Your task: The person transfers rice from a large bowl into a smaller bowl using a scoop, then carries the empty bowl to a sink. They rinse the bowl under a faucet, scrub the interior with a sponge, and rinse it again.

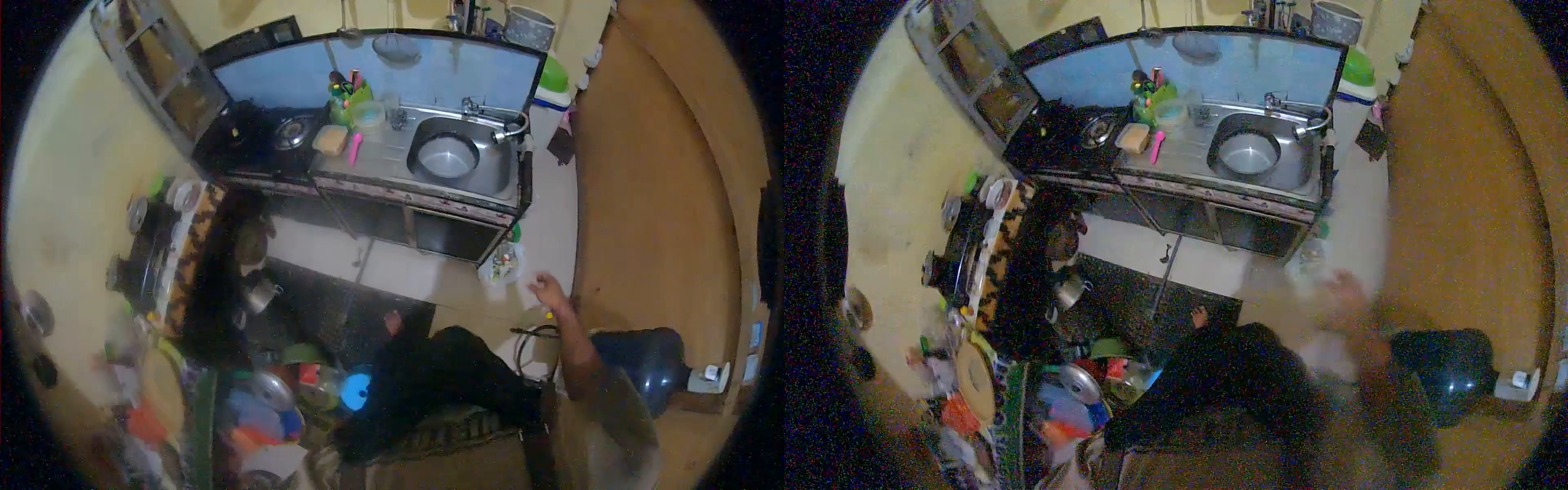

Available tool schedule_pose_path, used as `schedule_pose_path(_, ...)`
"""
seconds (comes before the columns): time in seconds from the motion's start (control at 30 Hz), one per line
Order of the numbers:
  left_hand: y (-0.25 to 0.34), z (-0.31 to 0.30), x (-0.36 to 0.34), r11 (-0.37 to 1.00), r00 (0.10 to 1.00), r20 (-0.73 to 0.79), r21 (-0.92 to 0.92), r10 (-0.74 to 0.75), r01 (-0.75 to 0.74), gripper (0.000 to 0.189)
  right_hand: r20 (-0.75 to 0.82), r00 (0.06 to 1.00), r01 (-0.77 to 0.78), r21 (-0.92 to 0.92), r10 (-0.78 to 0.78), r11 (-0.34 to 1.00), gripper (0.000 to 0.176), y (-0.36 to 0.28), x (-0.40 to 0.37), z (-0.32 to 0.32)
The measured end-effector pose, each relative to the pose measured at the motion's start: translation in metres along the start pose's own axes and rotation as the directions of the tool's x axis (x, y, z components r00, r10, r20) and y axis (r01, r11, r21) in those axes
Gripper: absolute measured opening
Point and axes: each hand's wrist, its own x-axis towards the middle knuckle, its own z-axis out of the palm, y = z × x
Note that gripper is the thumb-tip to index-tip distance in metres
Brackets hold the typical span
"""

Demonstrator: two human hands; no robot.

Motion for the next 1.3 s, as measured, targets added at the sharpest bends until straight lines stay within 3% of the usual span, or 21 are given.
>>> schedule_pose_path(0.03, 0.01, -0.023, 0.023, 0.999, 0.999, -0.014, 0.027, 0.046, -0.045, 0.047, -0.026, 0.985, 0.17, 0.015, -0.17, 0.985, 0.043, -0.035, 0.02, 0.01)
schedule_pose_path(0.13, 0.06, -0.103, 0.105, 0.949, 0.965, -0.063, 0.208, 0.255, -0.237, 0.046, -0.023, 0.982, 0.187, 0.278, -0.188, 0.942, 0.052, -0.206, 0.022, 0.018)
schedule_pose_path(0.2, 0.097, -0.163, 0.17, 0.664, 0.816, -0.07, 0.623, 0.574, -0.414, 0.045, 0.021, 0.965, 0.239, 0.324, -0.26, 0.915, 0.056, -0.26, 0.06, 0.037)
schedule_pose_path(0.27, 0.147, -0.226, 0.234, 0.329, 0.56, -0.109, 0.893, 0.821, -0.309, 0.043, 0.005, 0.945, 0.305, 0.34, -0.326, 0.89, 0.056, -0.306, 0.107, 0.058)
schedule_pose_path(0.3, 0.172, -0.252, 0.235, 0.688, 0.589, -0.389, 0.195, 0.708, -0.699, 0.039, 0.004, 0.94, 0.321, 0.332, -0.341, 0.887, 0.056, -0.323, 0.137, 0.067)
schedule_pose_path(0.33, 0.205, -0.286, 0.241, 0.42, 0.756, -0.471, -0.635, 0.455, -0.648, 0.035, -0.057, 0.899, 0.438, 0.154, -0.435, 0.886, 0.057, -0.34, 0.167, 0.074)
schedule_pose_path(0.4, 0.306, -0.335, 0.153, 0.616, 0.697, -0.54, -0.365, 0.471, -0.698, 0.028, -0.044, 0.878, 0.477, -0.019, -0.477, 0.879, 0.059, -0.387, 0.225, 0.081)
schedule_pose_path(0.53, 0.418, -0.354, 0.073, 0.618, 0.661, -0.573, -0.31, 0.485, -0.722, 0.024, 0.093, 0.885, 0.459, -0.002, -0.457, 0.888, 0.061, -0.462, 0.352, 0.102)
schedule_pose_path(0.6, 0.426, -0.329, 0.071, 0.649, 0.686, -0.549, -0.305, 0.478, -0.697, 0.026, -0.073, 0.75, 0.64, -0.175, -0.658, 0.748, 0.062, -0.457, 0.432, 0.152)
schedule_pose_path(0.67, 0.434, -0.294, 0.085, 0.44, 0.712, -0.459, -0.569, 0.531, -0.695, 0.03, -0.092, 0.739, 0.641, -0.209, -0.667, 0.739, 0.061, -0.468, 0.465, 0.181)
schedule_pose_path(0.7, 0.458, -0.309, 0.094, 0.723, 0.813, -0.033, -0.438, 0.581, -0.535, 0.032, -0.12, 0.727, 0.633, -0.266, -0.676, 0.727, 0.059, -0.466, 0.477, 0.194)
schedule_pose_path(0.73, 0.48, -0.323, 0.095, 0.903, 0.812, 0.395, -0.184, 0.429, -0.388, 0.033, -0.092, 0.742, 0.628, -0.251, -0.664, 0.737, 0.059, -0.459, 0.483, 0.211)
schedule_pose_path(0.77, 0.492, -0.311, 0.086, 0.914, 0.816, 0.412, -0.189, 0.405, -0.358, 0.033, -0.146, 0.74, 0.604, -0.287, -0.657, 0.744, 0.05, -0.45, 0.489, 0.225)
schedule_pose_path(0.83, 0.536, -0.278, 0.065, 0.697, 0.696, -0.091, -0.035, 0.712, -0.717, 0.032, -0.186, 0.742, 0.573, -0.325, -0.645, 0.753, 0.042, -0.435, 0.498, 0.235)
schedule_pose_path(0.93, 0.64, -0.307, 0.054, 0.655, 0.66, -0.027, -0.103, 0.75, -0.748, 0.03, -0.047, 0.828, 0.528, -0.269, -0.558, 0.806, 0.023, -0.432, 0.494, 0.214)
schedule_pose_path(1.0, 0.652, -0.285, 0.111, 0.471, 0.476, -0.005, 0.155, 0.879, -0.868, 0.029, -0.257, 0.841, 0.468, -0.092, -0.475, 0.879, 0.016, -0.424, 0.455, 0.187)
schedule_pose_path(1.07, 0.73, -0.322, 0.087, 0.383, 0.509, 0.22, 0.436, 0.832, -0.815, 0.03, -0.344, 0.734, 0.582, -0.126, -0.586, 0.803, 0.018, -0.384, 0.433, 0.165)
schedule_pose_path(1.13, 0.749, -0.306, 0.131, 0.106, 0.207, 0.166, 0.474, 0.964, -0.874, 0.034, -0.367, 0.881, 0.307, -0.033, -0.297, 0.951, 0.023, -0.353, 0.391, 0.137)
schedule_pose_path(1.2, 0.768, -0.286, 0.16, 0.023, 0.104, 0.132, 0.509, 0.986, -0.86, 0.036, -0.174, 0.976, 0.155, 0.125, -0.132, 0.98, 0.027, -0.29, 0.39, 0.131)
schedule_pose_path(1.23, 0.775, -0.278, 0.166, -0.057, -0.006, 0.094, 0.552, 0.996, -0.832, 0.039, -0.179, 0.976, 0.146, 0.126, -0.122, 0.981, 0.027, -0.272, 0.394, 0.131)
schedule_pose_path(1.3, 0.785, -0.269, 0.17, -0.008, 0.079, 0.152, 0.5, 0.985, -0.866, 0.038, -0.112, 0.969, 0.194, -0.214, -0.221, 0.957, 0.026, -0.246, 0.413, 0.135)
